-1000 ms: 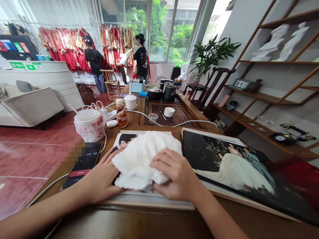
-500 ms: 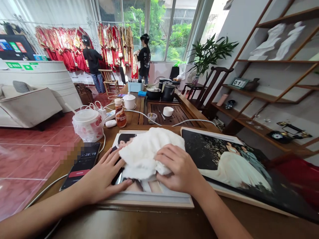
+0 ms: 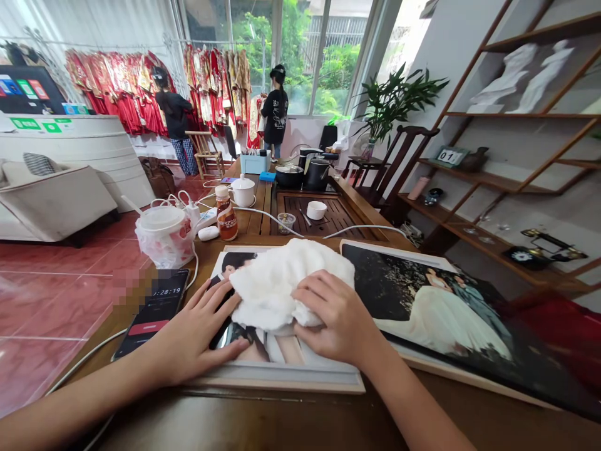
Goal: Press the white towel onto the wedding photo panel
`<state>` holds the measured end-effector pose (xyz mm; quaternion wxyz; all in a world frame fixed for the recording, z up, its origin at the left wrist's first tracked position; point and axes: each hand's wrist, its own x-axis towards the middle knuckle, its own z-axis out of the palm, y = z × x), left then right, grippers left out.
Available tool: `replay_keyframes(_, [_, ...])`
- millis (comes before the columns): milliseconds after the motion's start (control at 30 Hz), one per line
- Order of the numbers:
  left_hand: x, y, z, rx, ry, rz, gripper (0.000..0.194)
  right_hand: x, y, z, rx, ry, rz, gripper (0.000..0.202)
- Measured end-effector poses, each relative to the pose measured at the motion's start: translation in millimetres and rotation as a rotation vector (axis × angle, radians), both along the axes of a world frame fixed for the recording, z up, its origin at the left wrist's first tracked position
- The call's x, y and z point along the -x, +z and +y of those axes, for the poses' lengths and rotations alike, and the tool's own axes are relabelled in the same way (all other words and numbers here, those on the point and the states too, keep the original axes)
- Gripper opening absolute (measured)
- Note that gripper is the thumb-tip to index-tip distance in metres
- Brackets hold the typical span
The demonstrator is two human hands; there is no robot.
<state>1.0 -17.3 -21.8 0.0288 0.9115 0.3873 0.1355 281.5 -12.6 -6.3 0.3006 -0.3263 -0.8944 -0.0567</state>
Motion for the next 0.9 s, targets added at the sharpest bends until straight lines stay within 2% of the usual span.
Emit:
replay_keyframes(233, [5, -1.3, 3, 0.017, -0.059, 0.038, 0.076, 17, 1.0, -13, 0.104, 0.185, 0.044, 0.031])
replay_keyframes(433, [2, -1.0, -1, -0.013, -0.007, -0.02, 0.069, 3, -0.2, -1, 0.0, -0.008, 0.01, 0.028])
replay_keyframes(667, [5, 0.2, 2, 0.019, -0.052, 0.035, 0.075, 14, 2.1, -11, 0.142, 0.185, 0.05, 0.032])
replay_keyframes(833, [0, 2.4, 0, 0.018, -0.003, 0.031, 0.071, 4, 1.0, -3, 0.045, 0.044, 0.027, 0.031])
replay_keyframes(900, [0, 3.5, -1, 0.018, 0.007, 0.029, 0.069, 4, 1.4, -3, 0.062, 0.037, 0.031, 0.032])
